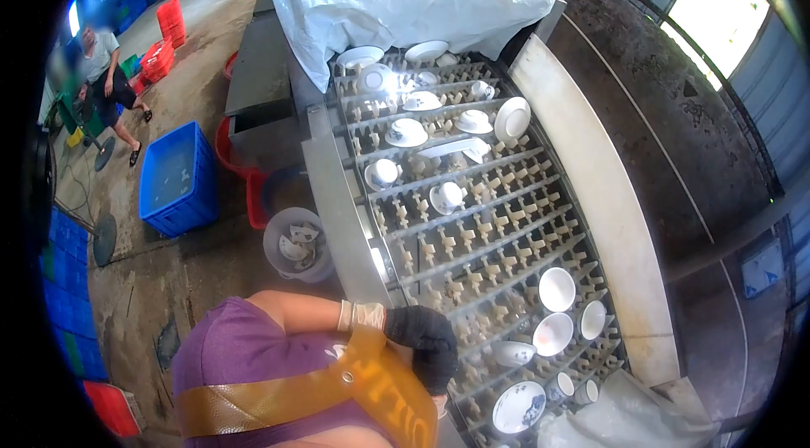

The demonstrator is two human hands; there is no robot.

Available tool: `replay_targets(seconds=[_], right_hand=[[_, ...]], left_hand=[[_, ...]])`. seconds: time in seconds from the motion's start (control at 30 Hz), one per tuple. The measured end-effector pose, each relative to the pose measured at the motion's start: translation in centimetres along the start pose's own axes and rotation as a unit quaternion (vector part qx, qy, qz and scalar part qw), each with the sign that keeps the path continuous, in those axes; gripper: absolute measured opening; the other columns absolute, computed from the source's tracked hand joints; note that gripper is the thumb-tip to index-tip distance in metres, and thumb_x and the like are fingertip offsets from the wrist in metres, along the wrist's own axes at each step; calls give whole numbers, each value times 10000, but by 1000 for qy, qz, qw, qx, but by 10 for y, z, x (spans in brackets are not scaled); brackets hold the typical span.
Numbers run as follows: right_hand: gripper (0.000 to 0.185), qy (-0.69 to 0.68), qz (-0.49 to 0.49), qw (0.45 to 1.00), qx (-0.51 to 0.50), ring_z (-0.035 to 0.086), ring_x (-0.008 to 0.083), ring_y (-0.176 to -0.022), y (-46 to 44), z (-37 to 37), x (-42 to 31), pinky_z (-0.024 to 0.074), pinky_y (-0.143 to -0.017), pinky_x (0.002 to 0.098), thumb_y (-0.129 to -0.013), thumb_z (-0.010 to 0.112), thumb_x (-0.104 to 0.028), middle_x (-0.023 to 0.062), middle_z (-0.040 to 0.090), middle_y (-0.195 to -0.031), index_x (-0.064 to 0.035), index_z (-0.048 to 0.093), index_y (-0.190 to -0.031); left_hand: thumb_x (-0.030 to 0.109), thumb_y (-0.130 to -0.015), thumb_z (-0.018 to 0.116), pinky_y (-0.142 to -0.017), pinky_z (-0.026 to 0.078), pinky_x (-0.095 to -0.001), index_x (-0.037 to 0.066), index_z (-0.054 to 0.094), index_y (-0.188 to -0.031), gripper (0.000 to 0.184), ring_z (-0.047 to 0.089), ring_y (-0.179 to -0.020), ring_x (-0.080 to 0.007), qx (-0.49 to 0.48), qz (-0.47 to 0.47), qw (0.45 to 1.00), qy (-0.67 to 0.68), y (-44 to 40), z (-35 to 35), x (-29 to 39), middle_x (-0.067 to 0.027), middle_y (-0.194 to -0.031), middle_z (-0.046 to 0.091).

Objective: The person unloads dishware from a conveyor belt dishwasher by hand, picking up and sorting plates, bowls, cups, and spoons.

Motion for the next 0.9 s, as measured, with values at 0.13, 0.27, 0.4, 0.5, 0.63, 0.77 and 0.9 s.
replay_targets(seconds=[0.13,0.27,0.4,0.5,0.63,0.77,0.9], right_hand=[[233,0,-4,1000,-1,581,275,-997,5,-6,-3,461,-870,355,-761,530,48,145,615,-1028,-7,607,-974],[238,-3,-8,1000,-1,581,274,-1002,9,-10,-3,461,-875,354,-760,528,50,145,614,-1033,-4,607,-978],[243,-6,-14,1000,2,582,272,-1008,15,-14,-2,461,-879,353,-760,527,52,146,614,-1038,-2,607,-983],[247,-20,-8,1000,15,582,271,-1012,18,-16,-8,461,-883,352,-759,527,54,146,614,-1042,0,607,-986],[257,39,-123,991,-22,620,301,-948,-3,-17,-79,478,-835,349,-687,591,97,148,657,-969,-26,674,-897],[345,-64,-17,995,-75,544,237,-1084,28,-24,-4,442,-935,351,-827,424,23,149,558,-1177,41,510,-1161],[242,-13,-36,999,13,619,300,-940,8,-26,-71,478,-826,343,-690,581,102,142,658,-954,-19,668,-882]], left_hand=[[284,-908,528,-835,471,-394,83,629,-1050,266,592,-945,-321,8,11,1000,-10,-1,8,2,-134,-1008,622],[288,-913,522,-830,473,-390,84,625,-1051,268,590,-938,-324,-1,5,1000,-9,-2,13,5,-132,-1001,615],[284,-914,518,-826,474,-390,84,624,-1047,263,589,-933,-329,-3,12,1000,-14,-3,18,6,-132,-999,614],[282,-915,517,-827,473,-391,83,625,-1044,261,589,-932,-328,-1,18,1000,-8,-5,20,12,-134,-994,616],[279,-913,521,-833,473,-392,87,629,-1046,257,591,-936,-327,3,27,1000,5,-6,26,15,-140,-997,620],[259,-904,538,-839,473,-384,81,630,-1059,254,595,-948,-322,-1,19,1000,-2,-7,32,17,-144,-1016,625],[234,-891,554,-840,476,-375,75,630,-1065,248,597,-957,-316,-2,19,999,34,-7,39,16,-139,-1027,628]])
Point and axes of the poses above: each hand's wrist, its own y-axis away from the middle knuckle, its own z-axis out of the palm, x = y × z, the point moved 4 cm from there along -y, towards the middle knuckle
